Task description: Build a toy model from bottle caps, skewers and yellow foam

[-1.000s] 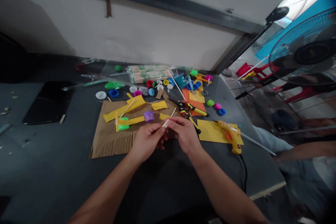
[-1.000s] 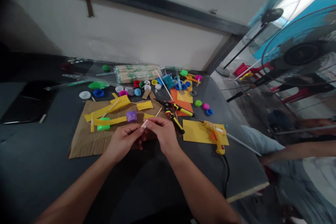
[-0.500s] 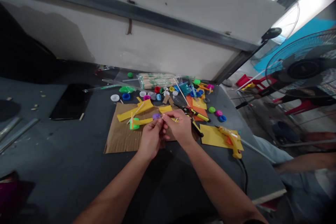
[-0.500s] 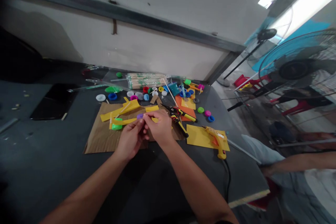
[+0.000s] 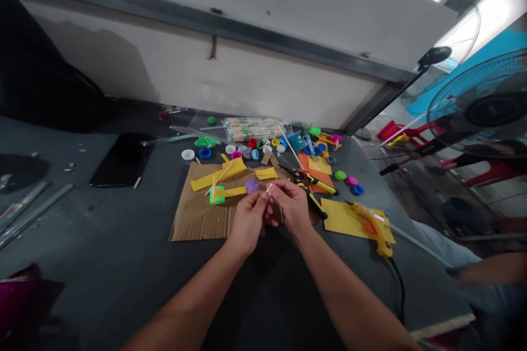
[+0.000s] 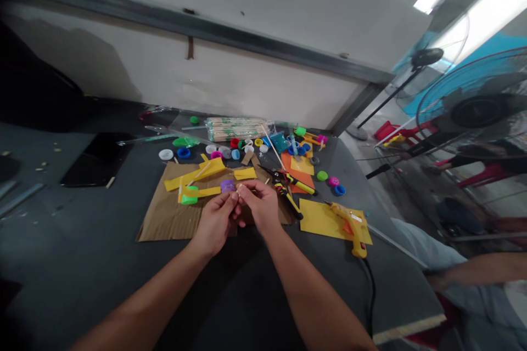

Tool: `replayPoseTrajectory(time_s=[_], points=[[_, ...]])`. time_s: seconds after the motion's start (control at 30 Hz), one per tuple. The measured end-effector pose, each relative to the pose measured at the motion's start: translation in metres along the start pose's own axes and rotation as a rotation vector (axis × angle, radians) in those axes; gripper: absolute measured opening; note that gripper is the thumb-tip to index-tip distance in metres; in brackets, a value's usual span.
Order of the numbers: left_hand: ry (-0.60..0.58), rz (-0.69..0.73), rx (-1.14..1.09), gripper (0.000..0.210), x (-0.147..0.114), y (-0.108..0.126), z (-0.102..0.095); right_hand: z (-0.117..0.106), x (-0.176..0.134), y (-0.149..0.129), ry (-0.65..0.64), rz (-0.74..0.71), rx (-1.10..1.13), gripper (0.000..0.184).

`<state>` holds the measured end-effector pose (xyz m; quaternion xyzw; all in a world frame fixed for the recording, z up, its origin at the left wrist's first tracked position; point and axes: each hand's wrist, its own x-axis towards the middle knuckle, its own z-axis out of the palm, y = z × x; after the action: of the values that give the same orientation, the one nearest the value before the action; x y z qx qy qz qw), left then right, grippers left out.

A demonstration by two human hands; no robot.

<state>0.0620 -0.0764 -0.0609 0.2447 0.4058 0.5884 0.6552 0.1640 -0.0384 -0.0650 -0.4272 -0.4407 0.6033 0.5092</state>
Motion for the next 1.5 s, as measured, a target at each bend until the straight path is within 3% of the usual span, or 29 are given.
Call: replayPoseTrajectory(time_s=[0.17, 0.27, 0.37, 0.5, 0.57, 0.8, 0.97, 1.07, 1.3, 1.5], points=[[-0.194, -0.250, -0.280, 0.024, -0.003, 0.007, -0.001, -0.009, -0.001, -0.003, -0.142, 0.089, 0.086, 0.029], [-0.236, -0.295, -0.292, 0.022, -0.004, 0.007, 0.000, -0.012, -0.001, -0.006, -0.194, 0.114, 0.104, 0.026], [-0.157, -0.197, -0.169, 0.026, -0.004, 0.005, 0.001, -0.013, 0.001, -0.010, -0.194, 0.073, 0.047, 0.024], [0.006, 0.062, 0.160, 0.031, -0.001, 0.001, 0.001, -0.012, 0.004, -0.014, -0.153, -0.045, -0.133, 0.019], [0.041, 0.123, 0.297, 0.031, -0.001, -0.001, -0.001, -0.010, 0.005, -0.016, -0.120, -0.078, -0.205, 0.017], [0.093, 0.206, 0.586, 0.030, 0.000, -0.005, -0.006, -0.011, 0.006, -0.010, -0.086, -0.017, -0.278, 0.016], [0.119, 0.265, 0.724, 0.031, 0.000, -0.004, -0.010, -0.008, 0.004, -0.007, -0.054, 0.119, -0.051, 0.020], [0.125, 0.273, 0.778, 0.031, 0.000, -0.003, -0.010, -0.005, 0.004, -0.007, -0.014, 0.177, -0.006, 0.023], [0.066, 0.269, 0.650, 0.028, -0.003, -0.002, -0.007, -0.007, 0.004, -0.013, 0.048, -0.016, -0.194, 0.016], [0.046, 0.283, 0.600, 0.024, -0.003, 0.003, -0.006, -0.008, 0.003, -0.017, 0.047, -0.072, -0.256, 0.014]])
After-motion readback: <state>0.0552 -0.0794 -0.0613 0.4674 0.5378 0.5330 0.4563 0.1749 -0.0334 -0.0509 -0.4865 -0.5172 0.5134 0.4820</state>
